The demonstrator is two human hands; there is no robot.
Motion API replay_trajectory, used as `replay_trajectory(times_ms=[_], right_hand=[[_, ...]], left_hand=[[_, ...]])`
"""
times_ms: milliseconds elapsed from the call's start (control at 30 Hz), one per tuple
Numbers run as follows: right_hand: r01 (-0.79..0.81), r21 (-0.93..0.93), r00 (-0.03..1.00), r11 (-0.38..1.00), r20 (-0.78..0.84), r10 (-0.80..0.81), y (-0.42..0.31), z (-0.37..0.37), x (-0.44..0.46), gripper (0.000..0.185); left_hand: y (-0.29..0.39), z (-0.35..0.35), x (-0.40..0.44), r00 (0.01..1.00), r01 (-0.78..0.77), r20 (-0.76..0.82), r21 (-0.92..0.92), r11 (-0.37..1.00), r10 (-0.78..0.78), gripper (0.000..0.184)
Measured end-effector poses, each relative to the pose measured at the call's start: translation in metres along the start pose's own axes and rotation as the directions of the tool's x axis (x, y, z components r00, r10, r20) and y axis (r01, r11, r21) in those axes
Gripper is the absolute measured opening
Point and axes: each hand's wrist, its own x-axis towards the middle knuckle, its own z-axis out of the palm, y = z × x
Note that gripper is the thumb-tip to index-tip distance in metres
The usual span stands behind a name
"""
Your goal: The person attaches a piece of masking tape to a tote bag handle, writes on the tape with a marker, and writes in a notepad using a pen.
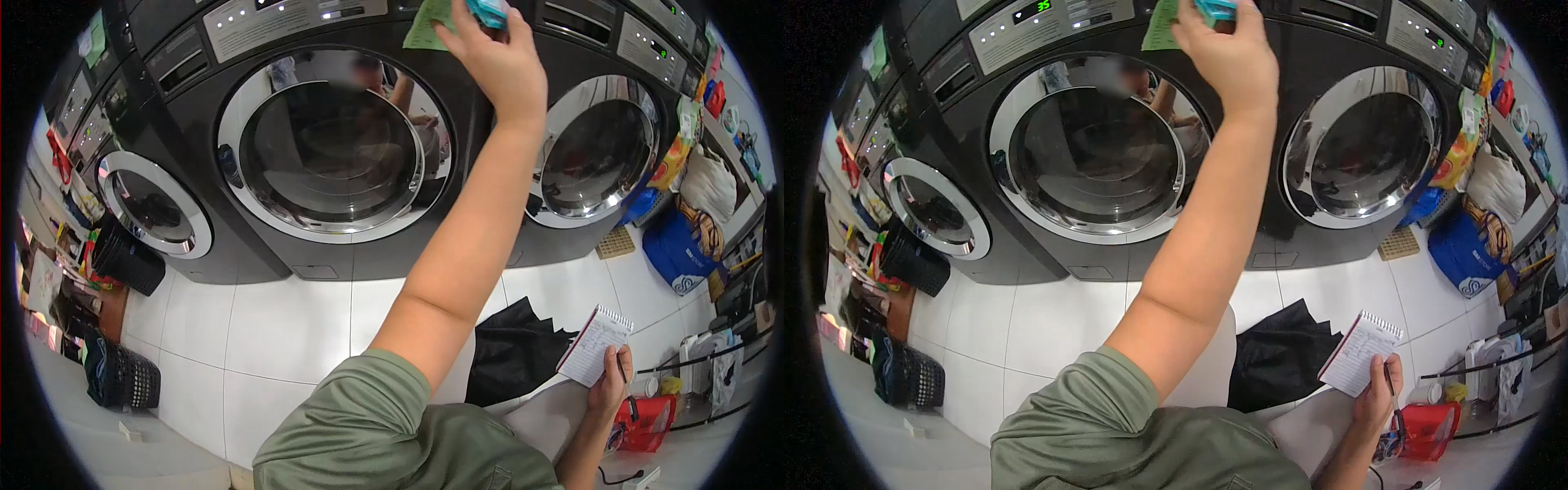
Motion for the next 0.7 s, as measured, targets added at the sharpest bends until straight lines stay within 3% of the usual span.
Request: replay_trajectory(times_ms=[100,167,233,300,367,433,500,633,667,700], right_hand=[[0.003,-0.001,1.000,1.000,-0.004,-0.003,-0.003,0.004,-0.002,0.008],[-0.008,-0.002,1.000,1.000,-0.008,0.008,-0.004,0.004,-0.002,0.008],[-0.009,0.005,1.000,1.000,-0.008,0.009,-0.003,0.004,-0.001,0.008],[-0.007,0.007,1.000,1.000,-0.009,0.007,-0.003,0.004,-0.002,0.008],[-0.002,0.004,1.000,1.000,-0.004,0.002,-0.004,0.004,-0.002,0.009],[-0.004,0.006,1.000,1.000,0.006,0.004,-0.003,0.003,-0.001,0.010],[-0.004,0.005,1.000,1.000,0.008,0.004,-0.003,0.003,-0.001,0.010],[-0.013,-0.011,0.998,1.000,-0.061,0.012,-0.002,0.005,-0.002,0.011],[-0.015,-0.017,0.994,1.000,-0.111,0.013,-0.005,0.006,-0.004,0.012],[-0.041,0.019,0.992,0.999,-0.117,0.043,-0.010,0.008,-0.008,0.015]], left_hand=[[-0.007,0.006,-0.003,0.999,-0.052,-0.011,0.010,0.999,0.053,0.052],[-0.024,0.014,0.003,0.925,-0.344,-0.146,0.068,0.937,0.350,0.051],[-0.033,0.018,-0.001,0.929,-0.339,-0.139,0.052,0.939,0.343,0.050],[-0.006,0.003,-0.003,0.999,-0.035,0.016,-0.032,0.999,0.035,0.050],[-0.048,0.024,-0.001,0.920,-0.356,-0.147,0.080,0.931,0.364,0.050],[-0.047,0.024,-0.001,0.923,-0.345,-0.147,0.089,0.935,0.354,0.050],[-0.003,0.002,-0.002,1.000,0.001,0.017,-0.007,1.000,-0.001,0.050],[-0.014,0.004,-0.004,0.999,-0.010,-0.051,-0.059,0.998,0.007,0.051],[-0.001,-0.007,0.000,0.995,0.088,0.047,-0.083,0.993,-0.084,0.051],[-0.001,-0.012,0.007,0.991,-0.034,0.113,-0.349,0.937,0.078,0.048]])
